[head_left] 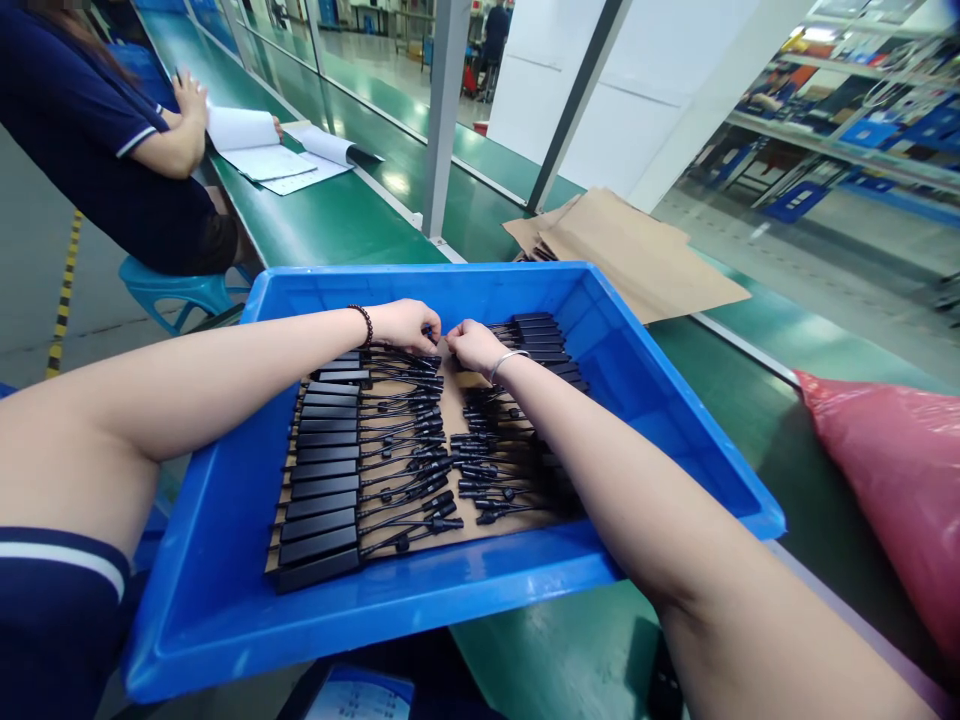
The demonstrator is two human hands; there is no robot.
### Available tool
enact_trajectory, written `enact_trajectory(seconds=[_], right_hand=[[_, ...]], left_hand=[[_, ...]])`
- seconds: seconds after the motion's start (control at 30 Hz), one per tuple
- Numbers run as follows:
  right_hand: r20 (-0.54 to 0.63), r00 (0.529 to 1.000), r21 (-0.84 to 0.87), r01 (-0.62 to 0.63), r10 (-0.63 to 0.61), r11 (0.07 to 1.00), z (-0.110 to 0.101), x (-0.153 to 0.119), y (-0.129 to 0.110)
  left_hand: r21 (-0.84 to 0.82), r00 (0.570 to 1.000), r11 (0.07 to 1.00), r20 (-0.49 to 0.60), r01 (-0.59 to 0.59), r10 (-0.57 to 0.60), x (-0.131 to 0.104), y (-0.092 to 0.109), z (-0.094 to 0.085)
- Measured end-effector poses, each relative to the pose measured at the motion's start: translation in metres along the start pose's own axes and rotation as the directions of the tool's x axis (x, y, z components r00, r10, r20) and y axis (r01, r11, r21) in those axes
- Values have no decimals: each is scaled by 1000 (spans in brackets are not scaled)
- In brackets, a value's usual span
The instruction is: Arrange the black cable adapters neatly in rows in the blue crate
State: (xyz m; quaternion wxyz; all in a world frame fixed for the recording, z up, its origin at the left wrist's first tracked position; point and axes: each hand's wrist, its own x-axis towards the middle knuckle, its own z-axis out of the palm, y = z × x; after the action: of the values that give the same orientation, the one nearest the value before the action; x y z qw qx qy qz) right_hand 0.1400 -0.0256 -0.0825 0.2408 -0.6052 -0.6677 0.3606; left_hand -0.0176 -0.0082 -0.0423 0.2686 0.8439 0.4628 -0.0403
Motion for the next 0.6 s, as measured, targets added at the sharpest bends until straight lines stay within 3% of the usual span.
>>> enact_trajectory(seconds=[0.23, 0.6], right_hand=[[45, 998, 10, 46, -47, 999, 3, -6, -4], [-46, 998, -11, 43, -44, 999, 4, -5, -7]], left_hand=[[-41, 998, 998, -50, 46, -48, -4, 5, -4], [-154, 988, 983, -105, 96, -113, -3, 8, -1]])
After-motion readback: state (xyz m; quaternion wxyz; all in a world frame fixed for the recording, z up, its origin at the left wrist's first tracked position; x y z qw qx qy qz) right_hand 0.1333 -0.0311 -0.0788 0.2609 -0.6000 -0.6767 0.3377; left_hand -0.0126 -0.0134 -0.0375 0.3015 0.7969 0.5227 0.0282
